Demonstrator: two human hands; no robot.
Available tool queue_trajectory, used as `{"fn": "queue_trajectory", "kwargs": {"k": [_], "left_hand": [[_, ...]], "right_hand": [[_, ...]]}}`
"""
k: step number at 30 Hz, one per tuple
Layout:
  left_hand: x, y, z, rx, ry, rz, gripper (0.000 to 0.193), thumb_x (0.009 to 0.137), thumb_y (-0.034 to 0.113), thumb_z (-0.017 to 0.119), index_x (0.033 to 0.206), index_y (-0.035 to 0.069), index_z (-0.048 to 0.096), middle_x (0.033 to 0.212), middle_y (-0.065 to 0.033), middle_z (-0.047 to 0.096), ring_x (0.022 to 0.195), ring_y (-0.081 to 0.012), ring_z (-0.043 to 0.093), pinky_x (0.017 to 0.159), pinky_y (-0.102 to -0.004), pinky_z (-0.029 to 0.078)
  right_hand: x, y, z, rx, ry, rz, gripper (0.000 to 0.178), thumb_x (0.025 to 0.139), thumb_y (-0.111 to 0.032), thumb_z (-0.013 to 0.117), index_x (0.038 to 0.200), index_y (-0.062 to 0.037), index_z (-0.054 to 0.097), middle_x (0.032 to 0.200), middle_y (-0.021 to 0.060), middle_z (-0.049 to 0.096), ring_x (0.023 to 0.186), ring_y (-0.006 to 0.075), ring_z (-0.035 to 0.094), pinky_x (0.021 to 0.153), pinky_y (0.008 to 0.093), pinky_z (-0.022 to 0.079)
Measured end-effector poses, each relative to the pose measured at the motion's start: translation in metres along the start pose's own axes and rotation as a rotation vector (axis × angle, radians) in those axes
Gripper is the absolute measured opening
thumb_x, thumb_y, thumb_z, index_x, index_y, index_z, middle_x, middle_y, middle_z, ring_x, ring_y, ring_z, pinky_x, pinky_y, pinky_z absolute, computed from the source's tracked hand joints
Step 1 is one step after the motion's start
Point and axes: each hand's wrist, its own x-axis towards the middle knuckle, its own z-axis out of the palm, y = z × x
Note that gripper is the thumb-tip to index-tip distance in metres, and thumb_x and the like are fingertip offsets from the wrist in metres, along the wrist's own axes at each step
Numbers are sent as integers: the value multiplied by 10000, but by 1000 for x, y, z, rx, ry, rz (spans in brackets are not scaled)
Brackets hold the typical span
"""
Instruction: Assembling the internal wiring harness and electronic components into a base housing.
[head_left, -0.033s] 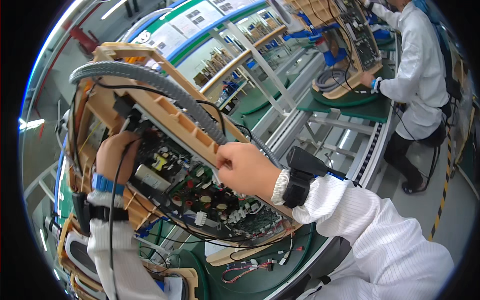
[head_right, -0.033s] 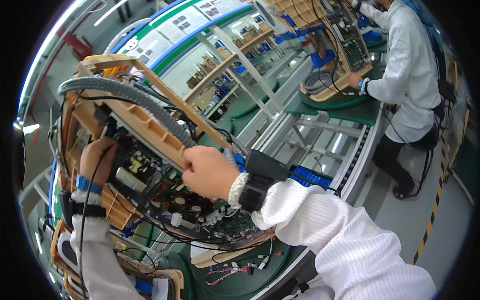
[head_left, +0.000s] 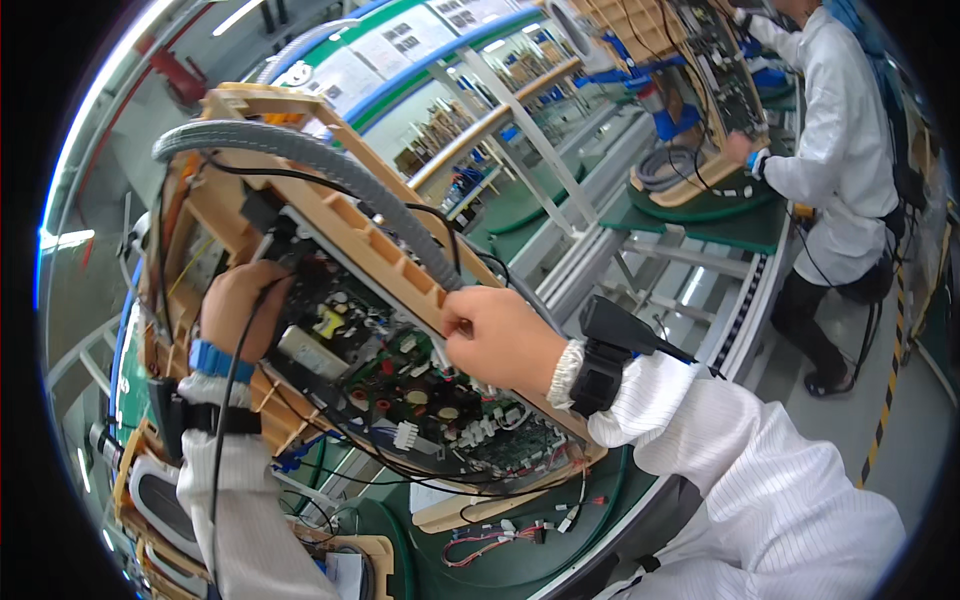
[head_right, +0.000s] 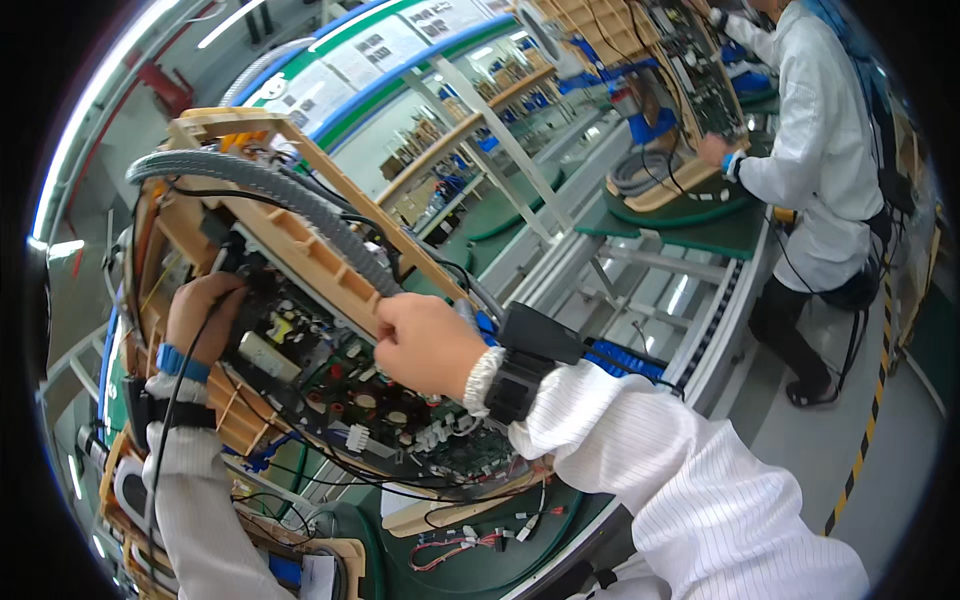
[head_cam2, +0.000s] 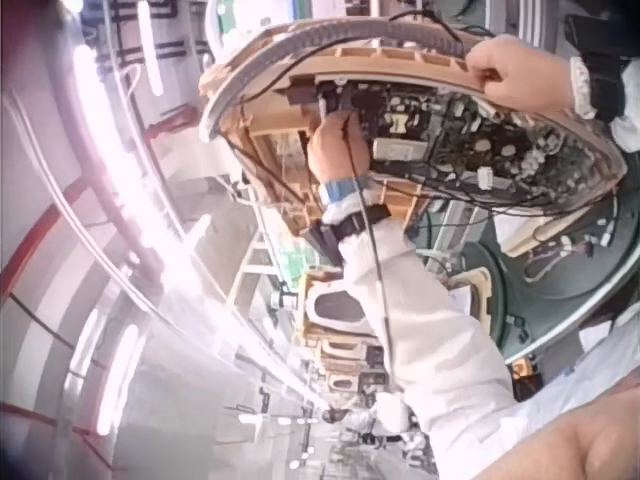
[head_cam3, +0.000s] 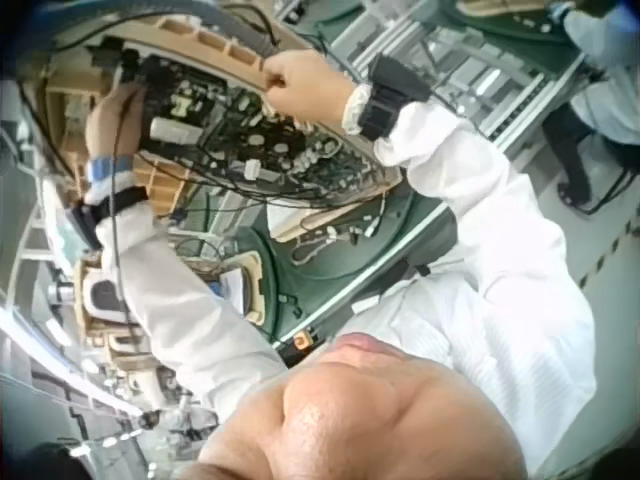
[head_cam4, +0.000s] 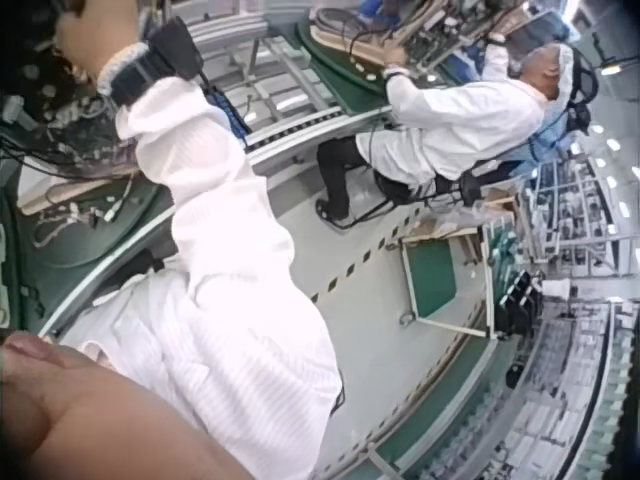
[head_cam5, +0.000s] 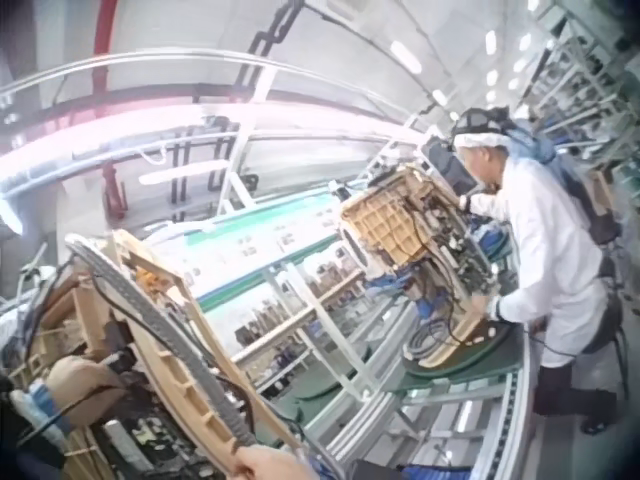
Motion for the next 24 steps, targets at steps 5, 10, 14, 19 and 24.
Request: {"fn": "queue_trajectory", "kwargs": {"k": [5, 10, 14, 19, 24], "left_hand": [[-27, 9, -23, -480, -128, -434, 283, 982, 129, 605, 1240, 23, 657, 907, -133, 730, 803, -244, 730, 681, -343, 567], [-42, 61, -38, -1422, -64, -916, 646, 1015, 222, 609, 1545, 64, 276, 1192, -210, 625, 877, -323, 719, 746, -413, 624], [-49, 80, -7, -1060, -177, -750, 887, 936, 185, 720, 1576, 23, 128, 1184, -226, 607, 901, -307, 703, 769, -429, 613], [-34, 84, 14, -812, 36, -792, 688, 956, 103, 628, 1537, 6, 271, 915, -121, 672, 813, -207, 695, 697, -321, 550], [-36, 38, 12, -197, 170, -406, 287, 960, 114, 583, 1204, -23, 646, 898, -204, 700, 847, -339, 708, 794, -408, 547]], "right_hand": [[3, 0, -9, -39, -36, -9, 143, 783, -90, 637, 873, 11, 681, 755, 172, 629, 699, 288, 641, 683, 365, 517], [4, 0, -14, -72, -23, -5, 149, 792, -81, 643, 874, 39, 677, 746, 134, 657, 660, 182, 625, 637, 327, 510], [0, -8, -14, -36, -28, 8, 135, 786, -87, 651, 858, 22, 685, 811, 200, 679, 721, 334, 670, 682, 389, 529], [-3, -12, -14, -37, -53, 6, 117, 808, -68, 647, 871, 26, 679, 795, 153, 665, 705, 244, 645, 658, 343, 512], [-5, -15, -16, -55, -97, -12, 111, 811, -66, 649, 868, 26, 675, 770, 133, 649, 680, 228, 628, 651, 339, 506]]}}
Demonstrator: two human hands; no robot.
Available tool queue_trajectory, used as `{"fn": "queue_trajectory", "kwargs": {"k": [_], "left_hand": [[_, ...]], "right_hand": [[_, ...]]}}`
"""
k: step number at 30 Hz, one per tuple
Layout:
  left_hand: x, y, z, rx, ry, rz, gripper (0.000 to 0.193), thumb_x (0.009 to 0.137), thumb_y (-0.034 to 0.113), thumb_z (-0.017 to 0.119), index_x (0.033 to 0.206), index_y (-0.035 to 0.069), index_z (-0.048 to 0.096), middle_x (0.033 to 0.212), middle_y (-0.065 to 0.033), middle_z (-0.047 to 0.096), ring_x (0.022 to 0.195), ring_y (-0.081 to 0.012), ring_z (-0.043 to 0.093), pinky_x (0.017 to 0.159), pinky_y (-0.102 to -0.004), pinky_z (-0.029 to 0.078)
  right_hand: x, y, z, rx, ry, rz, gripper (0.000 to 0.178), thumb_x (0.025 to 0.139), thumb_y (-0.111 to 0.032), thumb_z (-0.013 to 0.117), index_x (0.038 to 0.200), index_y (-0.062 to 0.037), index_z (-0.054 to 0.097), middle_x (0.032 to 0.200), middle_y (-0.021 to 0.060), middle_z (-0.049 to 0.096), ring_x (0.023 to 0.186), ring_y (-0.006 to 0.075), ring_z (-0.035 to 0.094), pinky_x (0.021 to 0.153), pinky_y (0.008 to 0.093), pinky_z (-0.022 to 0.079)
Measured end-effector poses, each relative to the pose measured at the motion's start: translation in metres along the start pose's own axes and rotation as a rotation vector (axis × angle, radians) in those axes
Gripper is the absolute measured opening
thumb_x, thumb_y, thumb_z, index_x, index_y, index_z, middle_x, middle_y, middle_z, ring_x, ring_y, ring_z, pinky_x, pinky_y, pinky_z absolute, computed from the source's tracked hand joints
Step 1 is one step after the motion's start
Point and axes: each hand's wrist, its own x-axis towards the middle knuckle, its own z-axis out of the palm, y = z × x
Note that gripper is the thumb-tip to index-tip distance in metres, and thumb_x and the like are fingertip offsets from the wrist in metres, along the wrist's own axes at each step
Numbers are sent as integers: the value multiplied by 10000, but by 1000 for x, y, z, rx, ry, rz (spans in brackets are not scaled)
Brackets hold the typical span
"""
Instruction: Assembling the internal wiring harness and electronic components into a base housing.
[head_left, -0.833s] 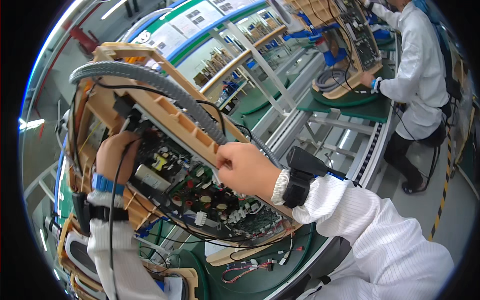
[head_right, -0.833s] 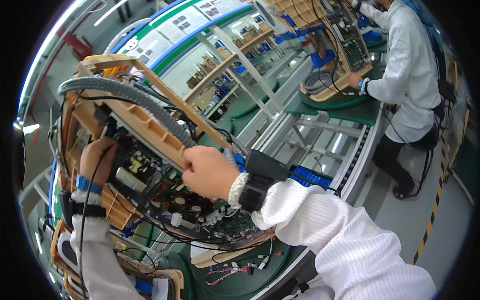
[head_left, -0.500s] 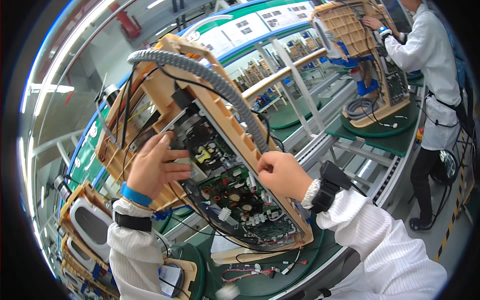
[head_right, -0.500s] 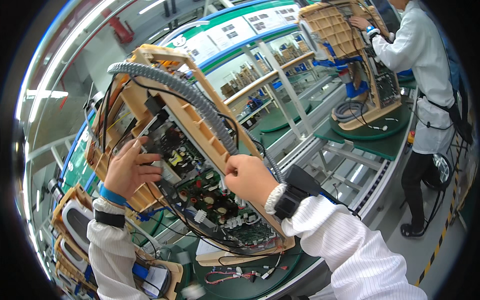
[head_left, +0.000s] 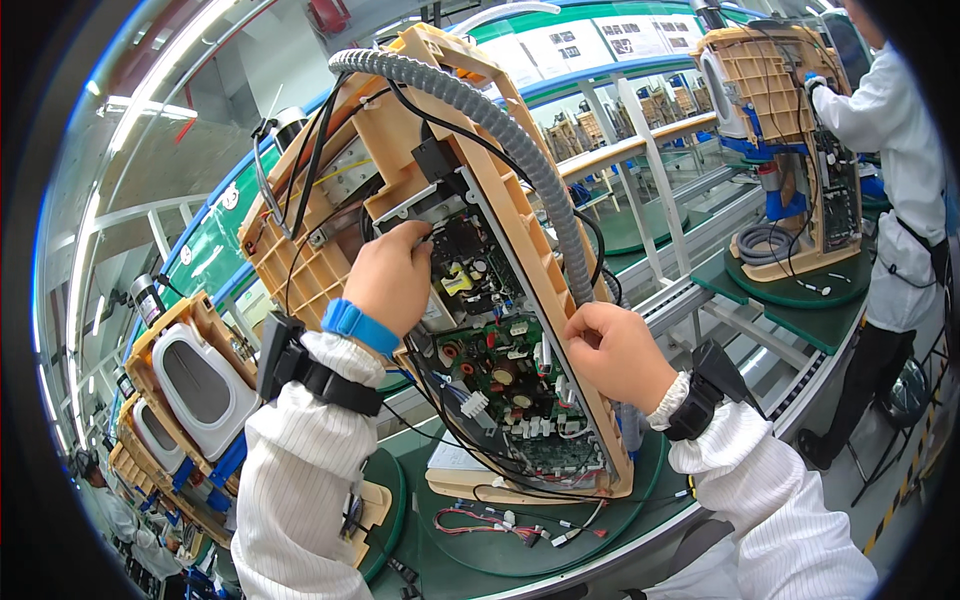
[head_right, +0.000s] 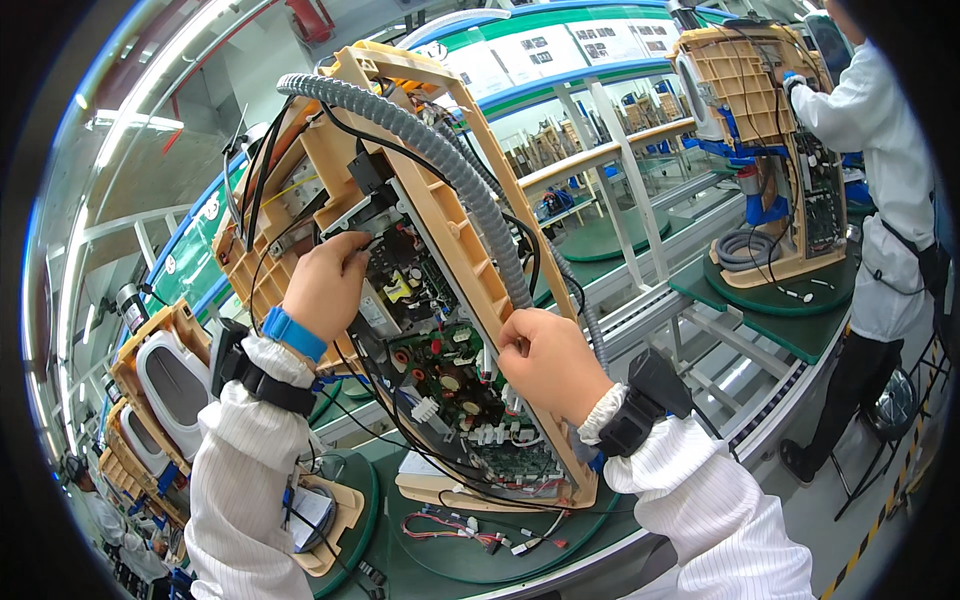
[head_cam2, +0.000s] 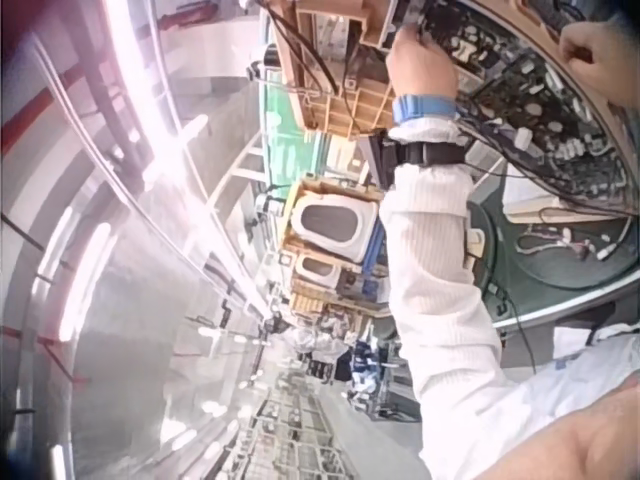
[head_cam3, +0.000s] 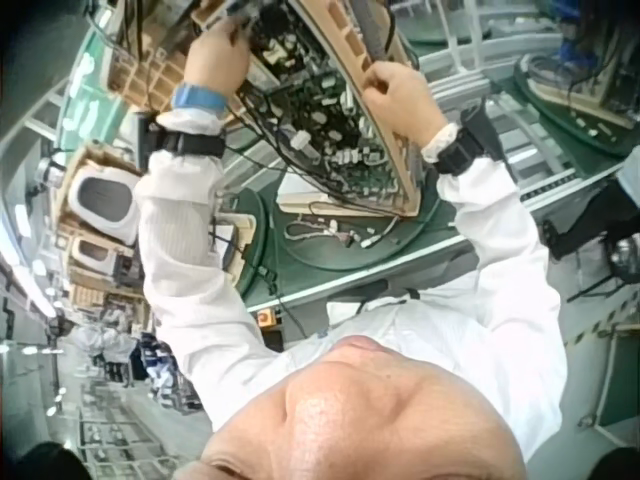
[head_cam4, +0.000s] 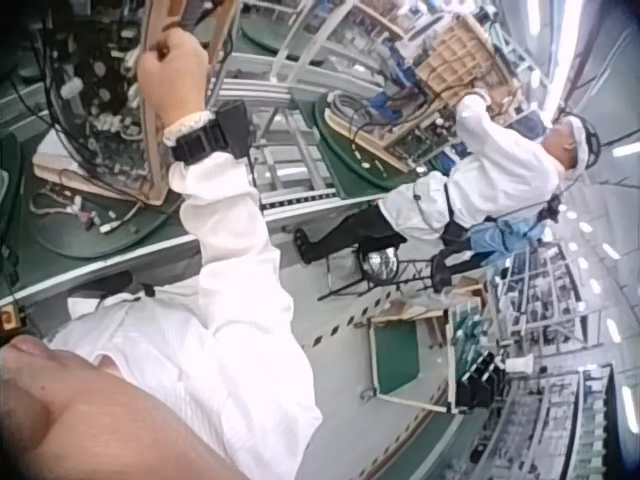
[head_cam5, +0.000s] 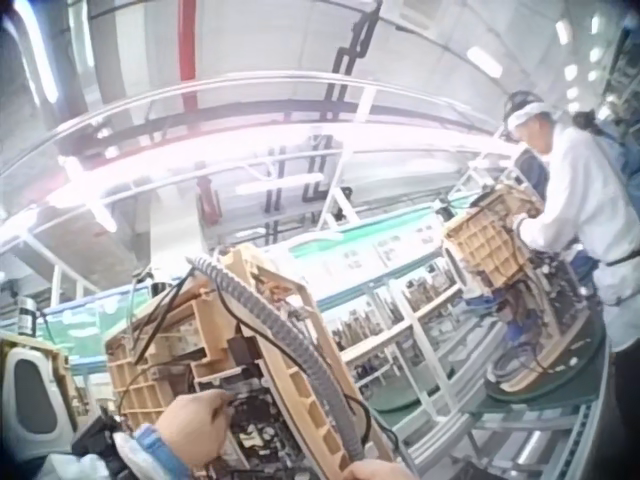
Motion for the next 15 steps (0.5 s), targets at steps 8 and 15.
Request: {"fn": "queue_trajectory", "kwargs": {"k": [8, 15], "left_hand": [[24, 7, -7, 388, 3, 163, 156, 938, 169, 613, 974, 69, 727, 881, -165, 724, 842, -386, 692, 768, -473, 552], [28, -5, -1, 625, 18, 334, 90, 918, 176, 635, 937, 105, 688, 835, -97, 689, 750, -340, 684, 655, -445, 552]], "right_hand": [[-1, -1, -5, 61, -13, 20, 81, 805, -49, 653, 843, 20, 672, 736, 131, 644, 646, 222, 630, 635, 340, 508], [-1, -2, -5, 68, -2, 27, 85, 788, -48, 660, 834, 23, 668, 739, 118, 634, 635, 203, 620, 620, 331, 502]]}}
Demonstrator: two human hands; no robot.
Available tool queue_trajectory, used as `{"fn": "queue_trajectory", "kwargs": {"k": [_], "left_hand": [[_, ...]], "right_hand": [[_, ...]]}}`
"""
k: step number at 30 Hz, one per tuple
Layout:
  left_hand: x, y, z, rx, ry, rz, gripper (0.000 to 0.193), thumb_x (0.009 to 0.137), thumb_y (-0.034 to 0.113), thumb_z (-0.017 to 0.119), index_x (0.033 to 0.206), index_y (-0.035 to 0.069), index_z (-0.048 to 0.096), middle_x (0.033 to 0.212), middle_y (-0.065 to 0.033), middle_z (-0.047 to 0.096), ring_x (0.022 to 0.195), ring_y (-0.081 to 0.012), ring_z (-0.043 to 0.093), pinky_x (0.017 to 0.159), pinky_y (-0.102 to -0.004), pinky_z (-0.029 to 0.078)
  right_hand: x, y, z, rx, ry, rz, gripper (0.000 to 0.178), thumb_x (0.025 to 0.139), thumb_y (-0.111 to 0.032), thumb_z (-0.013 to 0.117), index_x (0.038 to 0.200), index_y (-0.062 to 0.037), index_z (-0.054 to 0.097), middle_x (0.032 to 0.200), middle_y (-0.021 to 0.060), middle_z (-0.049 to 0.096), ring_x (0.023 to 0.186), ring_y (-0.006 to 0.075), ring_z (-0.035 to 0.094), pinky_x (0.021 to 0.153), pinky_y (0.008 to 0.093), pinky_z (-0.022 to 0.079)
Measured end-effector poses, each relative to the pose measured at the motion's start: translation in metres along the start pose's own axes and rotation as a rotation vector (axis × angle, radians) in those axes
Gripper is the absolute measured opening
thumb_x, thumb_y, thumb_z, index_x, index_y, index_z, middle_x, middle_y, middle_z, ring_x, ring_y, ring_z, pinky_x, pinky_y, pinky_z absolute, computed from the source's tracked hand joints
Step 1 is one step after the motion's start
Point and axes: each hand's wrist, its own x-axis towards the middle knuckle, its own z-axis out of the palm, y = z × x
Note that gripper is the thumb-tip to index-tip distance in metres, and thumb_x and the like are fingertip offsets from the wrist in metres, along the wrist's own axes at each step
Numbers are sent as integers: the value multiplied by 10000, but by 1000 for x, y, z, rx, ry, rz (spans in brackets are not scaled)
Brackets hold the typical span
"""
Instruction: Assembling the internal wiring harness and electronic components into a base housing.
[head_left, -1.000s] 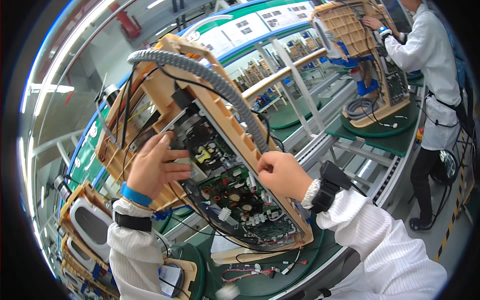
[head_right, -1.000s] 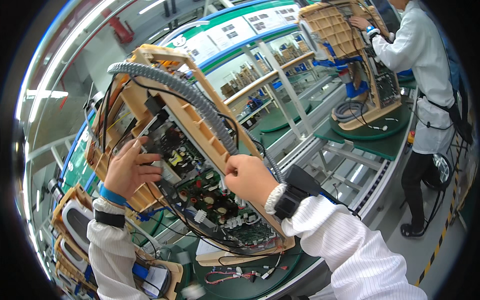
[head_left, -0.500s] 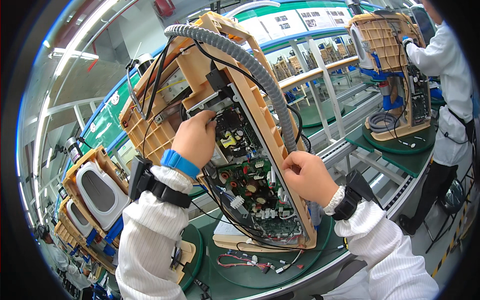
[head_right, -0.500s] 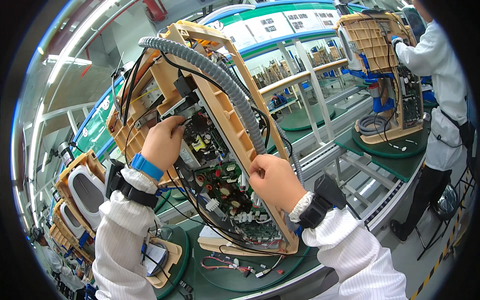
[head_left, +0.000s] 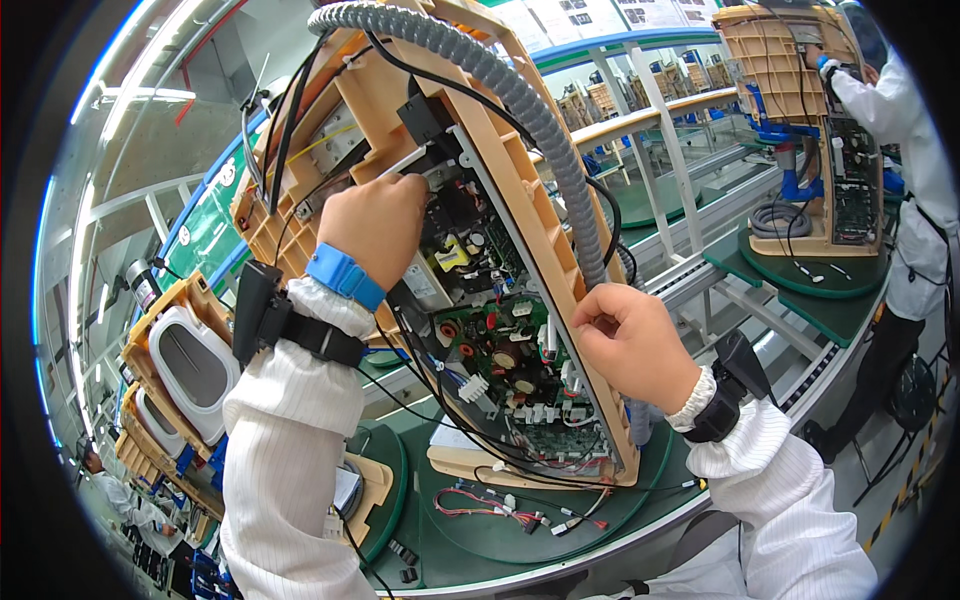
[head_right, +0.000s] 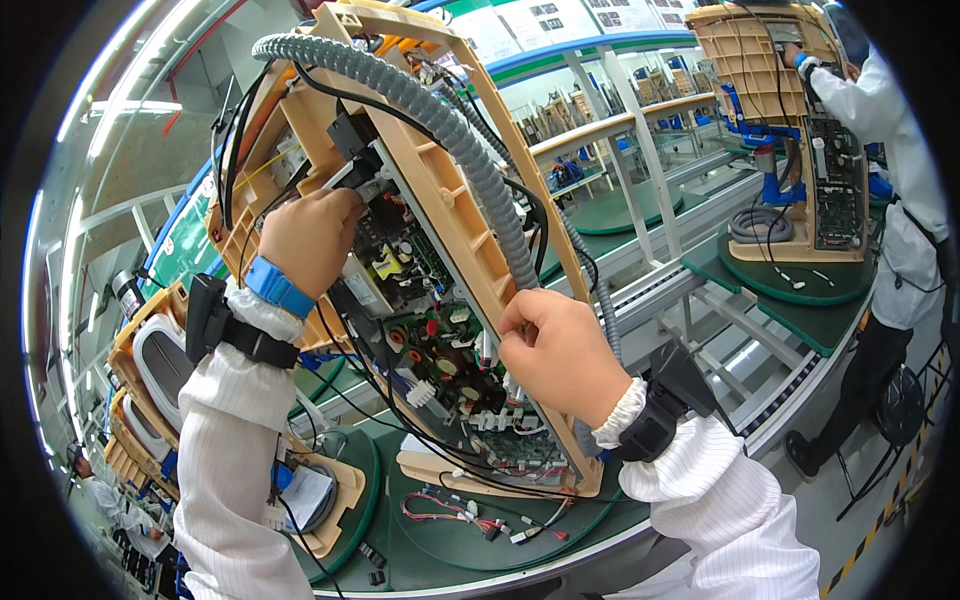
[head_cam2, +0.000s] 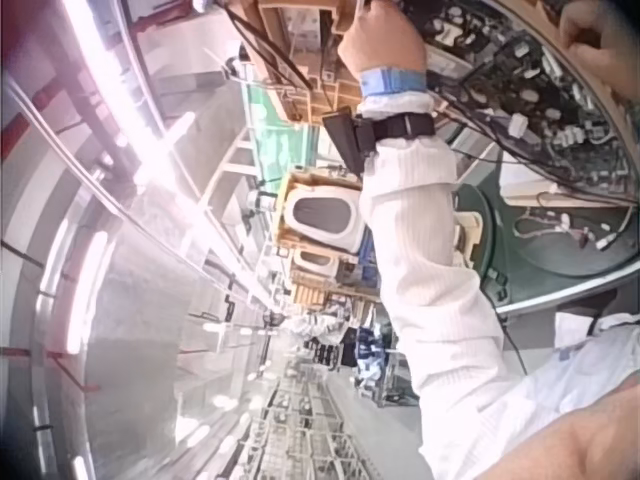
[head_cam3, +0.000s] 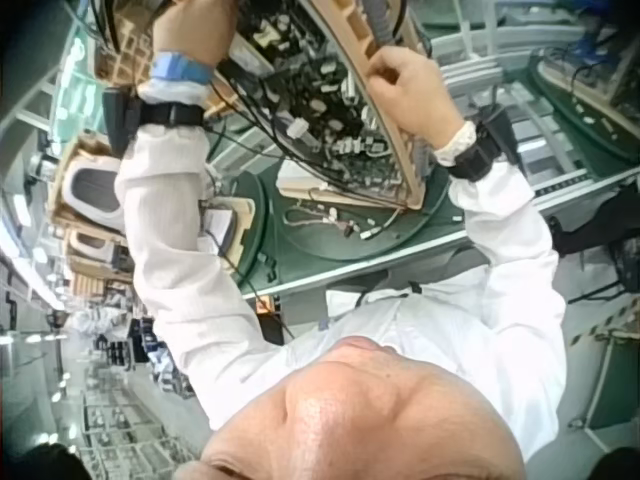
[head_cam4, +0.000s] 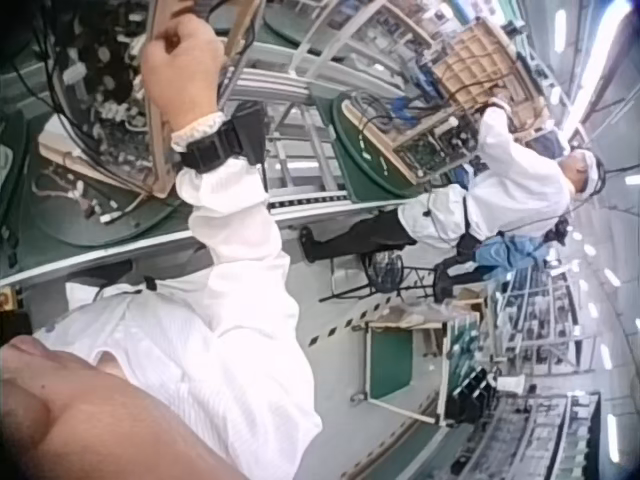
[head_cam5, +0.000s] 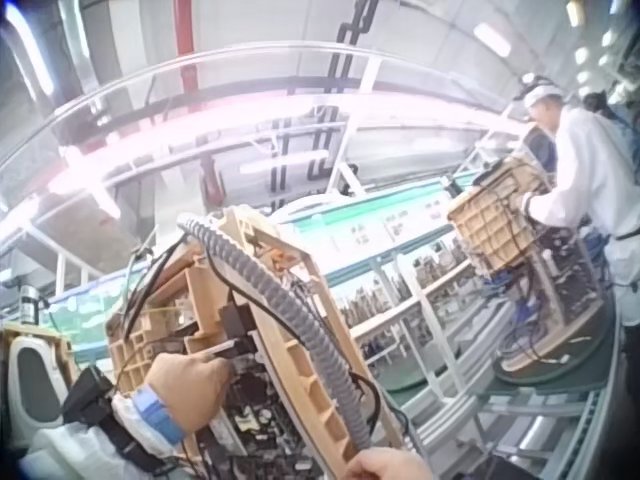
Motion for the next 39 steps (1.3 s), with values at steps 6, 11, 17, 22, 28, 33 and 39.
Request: {"fn": "queue_trajectory", "kwargs": {"k": [6, 11, 17, 22, 28, 33, 39], "left_hand": [[-1, -3, 4, 8, 0, 31, 85, 910, 162, 633, 940, 106, 689, 838, -105, 687, 777, -346, 684, 665, -454, 552], [4, -2, 3, 14, -47, 24, 84, 881, 125, 629, 936, 101, 687, 849, -115, 693, 816, -351, 689, 693, -455, 559], [-1, 0, -8, -176, -164, -145, 179, 912, 156, 616, 1036, 46, 683, 916, -214, 714, 913, -387, 692, 793, -489, 549], [-54, 13, -37, -647, -124, -395, 299, 910, 106, 659, 1169, -30, 598, 962, -261, 688, 931, -441, 658, 833, -475, 518], [-83, -12, -34, -556, 84, -293, 154, 940, 85, 612, 1041, -19, 664, 985, -230, 691, 938, -420, 654, 833, -441, 518], [-80, -15, -25, -579, 192, -271, 166, 951, 81, 603, 1062, -13, 682, 970, -217, 686, 922, -403, 661, 815, -430, 523], [-80, -32, -4, -647, 329, -187, 147, 947, 72, 644, 1067, 13, 706, 896, -169, 684, 766, -304, 676, 706, -357, 532]], "right_hand": [[-1, 6, 4, 37, -16, -37, 101, 758, -45, 659, 832, 23, 673, 754, 100, 591, 614, 165, 579, 589, 304, 470], [-2, 6, 6, 38, 18, -63, 97, 765, -45, 653, 842, 9, 680, 757, 81, 590, 626, 154, 573, 592, 294, 462], [1, 9, 9, -47, 3, -44, 104, 845, -58, 639, 899, 17, 687, 744, 80, 636, 661, 148, 603, 629, 296, 493], [-2, 4, -13, -31, -42, -11, 186, 913, -49, 592, 1067, 34, 654, 820, 63, 641, 704, 98, 595, 662, 281, 504], [51, -82, 4, -139, -108, -353, 268, 912, -66, 595, 1161, 29, 617, 764, 149, 614, 669, 239, 605, 659, 346, 494], [122, -104, 34, -432, -326, -508, 374, 960, -140, 594, 1309, -5, 584, 886, 162, 675, 777, 252, 638, 748, 362, 514], [146, -127, 51, -777, -483, -446, 334, 996, -271, 556, 1202, -19, 630, 1066, 224, 696, 1026, 416, 647, 912, 465, 507]]}}
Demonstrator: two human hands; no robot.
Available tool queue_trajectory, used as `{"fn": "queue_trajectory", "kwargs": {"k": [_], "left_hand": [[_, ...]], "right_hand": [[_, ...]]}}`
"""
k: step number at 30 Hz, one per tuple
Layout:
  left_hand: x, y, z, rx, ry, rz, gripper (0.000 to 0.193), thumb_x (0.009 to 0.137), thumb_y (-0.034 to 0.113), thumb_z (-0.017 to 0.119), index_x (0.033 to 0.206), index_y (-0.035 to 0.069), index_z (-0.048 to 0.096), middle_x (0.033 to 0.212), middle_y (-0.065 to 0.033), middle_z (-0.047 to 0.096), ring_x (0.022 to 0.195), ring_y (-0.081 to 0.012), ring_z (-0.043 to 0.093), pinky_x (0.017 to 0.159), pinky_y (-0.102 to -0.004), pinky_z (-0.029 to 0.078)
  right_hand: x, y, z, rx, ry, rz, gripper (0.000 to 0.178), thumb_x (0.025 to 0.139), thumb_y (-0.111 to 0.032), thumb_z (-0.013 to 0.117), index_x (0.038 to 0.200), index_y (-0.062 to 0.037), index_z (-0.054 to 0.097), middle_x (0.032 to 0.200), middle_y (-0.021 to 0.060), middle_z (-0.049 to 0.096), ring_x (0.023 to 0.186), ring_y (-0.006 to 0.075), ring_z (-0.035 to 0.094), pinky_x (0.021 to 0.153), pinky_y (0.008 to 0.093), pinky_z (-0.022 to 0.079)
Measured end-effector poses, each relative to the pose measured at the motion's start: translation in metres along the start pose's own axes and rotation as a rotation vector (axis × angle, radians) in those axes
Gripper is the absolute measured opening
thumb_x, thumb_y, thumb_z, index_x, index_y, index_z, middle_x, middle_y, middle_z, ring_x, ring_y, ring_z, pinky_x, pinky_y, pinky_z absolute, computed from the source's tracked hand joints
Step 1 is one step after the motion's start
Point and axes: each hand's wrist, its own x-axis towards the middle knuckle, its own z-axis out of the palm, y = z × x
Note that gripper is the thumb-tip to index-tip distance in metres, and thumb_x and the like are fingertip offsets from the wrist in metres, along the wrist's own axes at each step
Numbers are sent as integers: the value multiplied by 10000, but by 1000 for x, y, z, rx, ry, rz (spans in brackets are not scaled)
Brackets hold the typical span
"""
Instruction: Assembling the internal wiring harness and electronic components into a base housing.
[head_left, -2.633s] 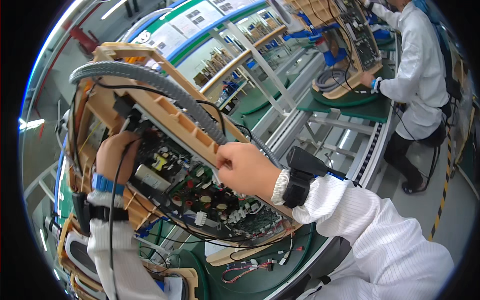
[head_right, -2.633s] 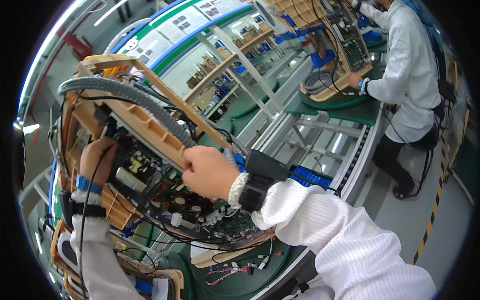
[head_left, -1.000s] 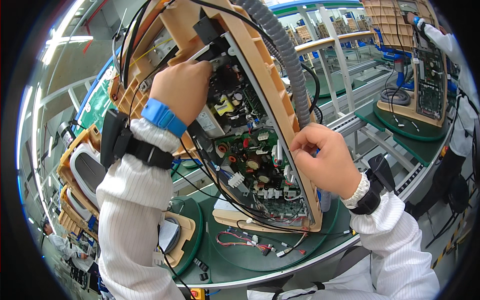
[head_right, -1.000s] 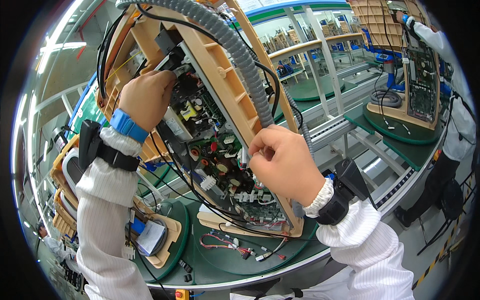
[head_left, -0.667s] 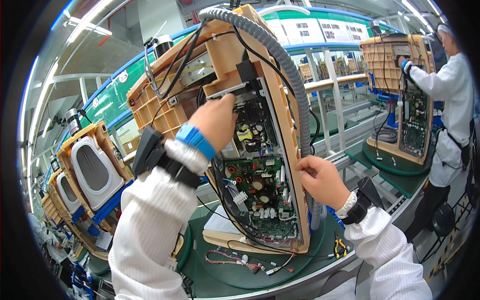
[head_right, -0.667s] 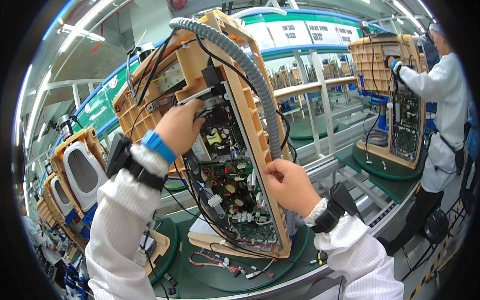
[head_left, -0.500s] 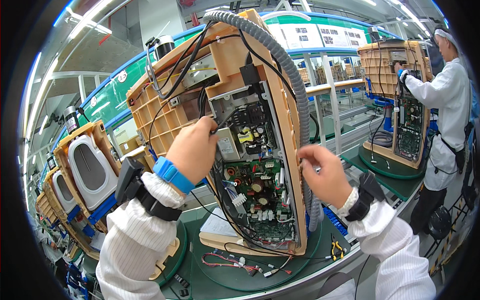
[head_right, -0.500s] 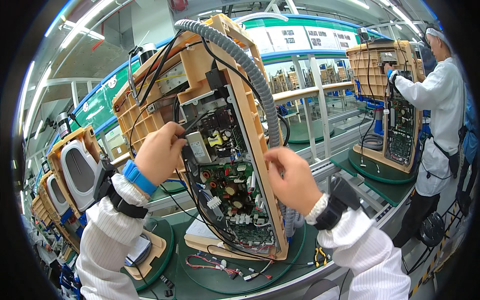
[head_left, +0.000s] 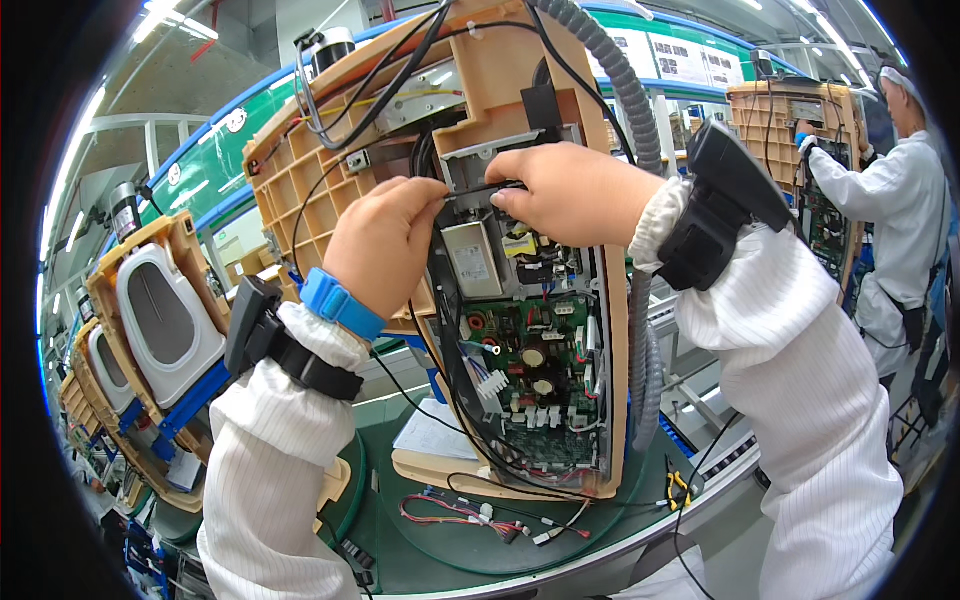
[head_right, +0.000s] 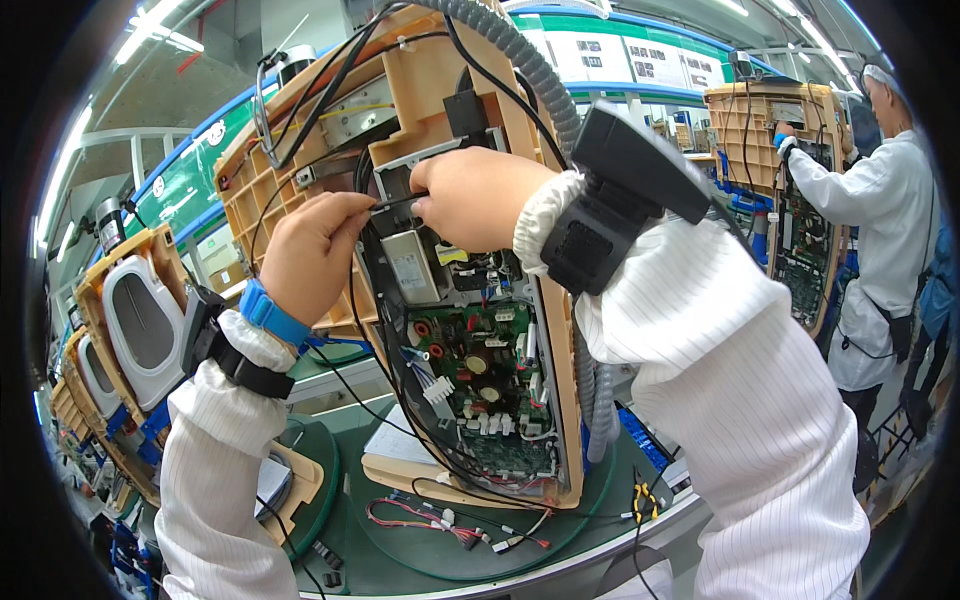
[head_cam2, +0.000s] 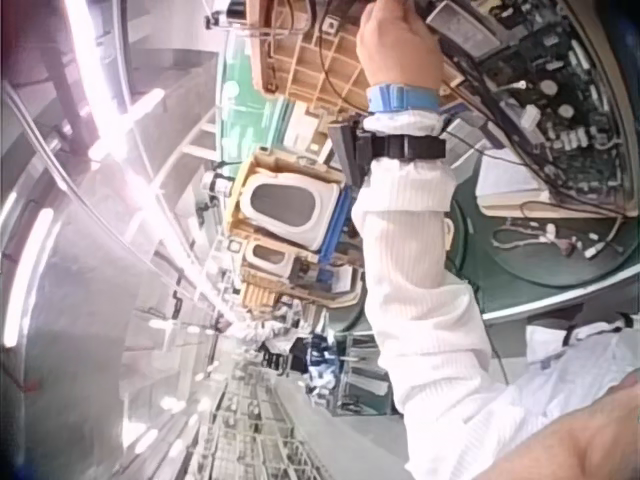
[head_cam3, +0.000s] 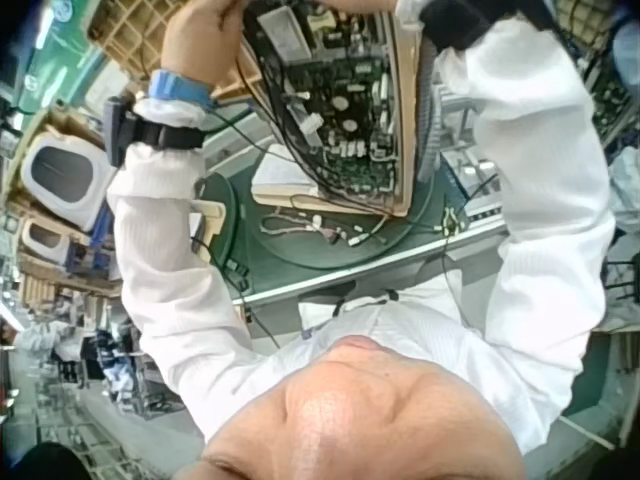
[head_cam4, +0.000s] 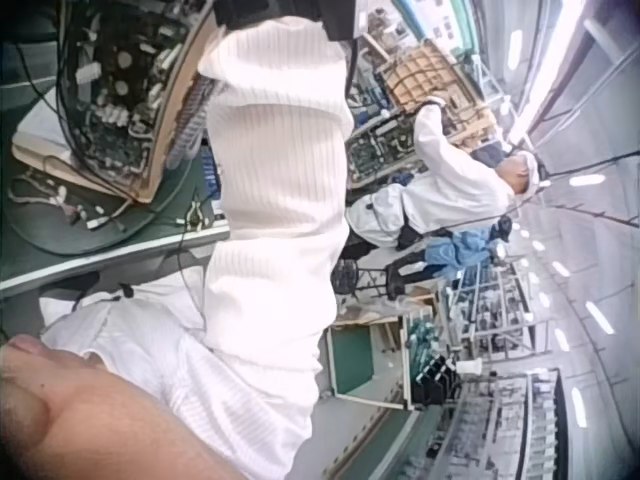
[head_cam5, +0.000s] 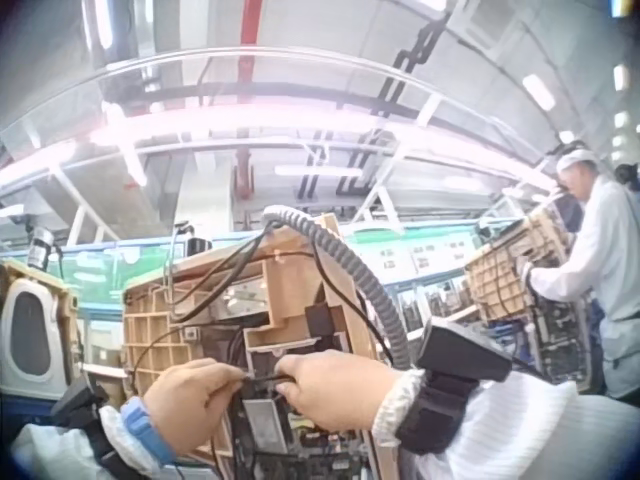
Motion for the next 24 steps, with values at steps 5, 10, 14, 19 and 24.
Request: {"fn": "queue_trajectory", "kwargs": {"k": [5, 10, 14, 19, 24], "left_hand": [[0, -13, 12, -229, 12, -182, 136, 961, 95, 646, 1073, 29, 688, 838, -98, 693, 623, -139, 634, 579, -306, 521], [2, -17, 23, -427, 24, -247, 129, 964, 133, 649, 1056, 43, 656, 732, -92, 676, 576, -152, 662, 553, -299, 518], [5, -19, 28, -474, -21, -220, 115, 963, 136, 646, 1019, 36, 658, 728, -103, 672, 585, -194, 663, 574, -313, 522], [11, -32, 42, -380, 15, -33, 100, 976, 92, 634, 1039, 19, 659, 806, -33, 652, 619, -73, 594, 534, -248, 499], [19, -33, 50, -228, 38, 69, 130, 902, 52, 617, 1012, 22, 679, 1039, -175, 690, 906, -369, 682, 769, -421, 554]], "right_hand": [[4, -23, -15, -270, -146, 79, 324, 1010, -301, 527, 1192, -56, 638, 1040, 206, 712, 996, 398, 669, 885, 462, 518], [3, -7, -10, -243, -72, 70, 354, 998, -309, 583, 1219, -38, 636, 970, 147, 720, 863, 277, 699, 814, 384, 541], [0, -2, 4, 134, 29, 177, 320, 974, -297, 650, 1109, -7, 666, 826, 84, 668, 688, 171, 624, 693, 315, 526], [0, -2, 19, 37, 202, 219, 357, 958, -355, 638, 950, -9, 726, 865, 181, 702, 861, 318, 691, 802, 396, 533], [3, 1, 26, 68, 324, 318, 349, 948, -333, 659, 907, 8, 727, 721, 138, 677, 676, 271, 669, 675, 371, 528]]}}
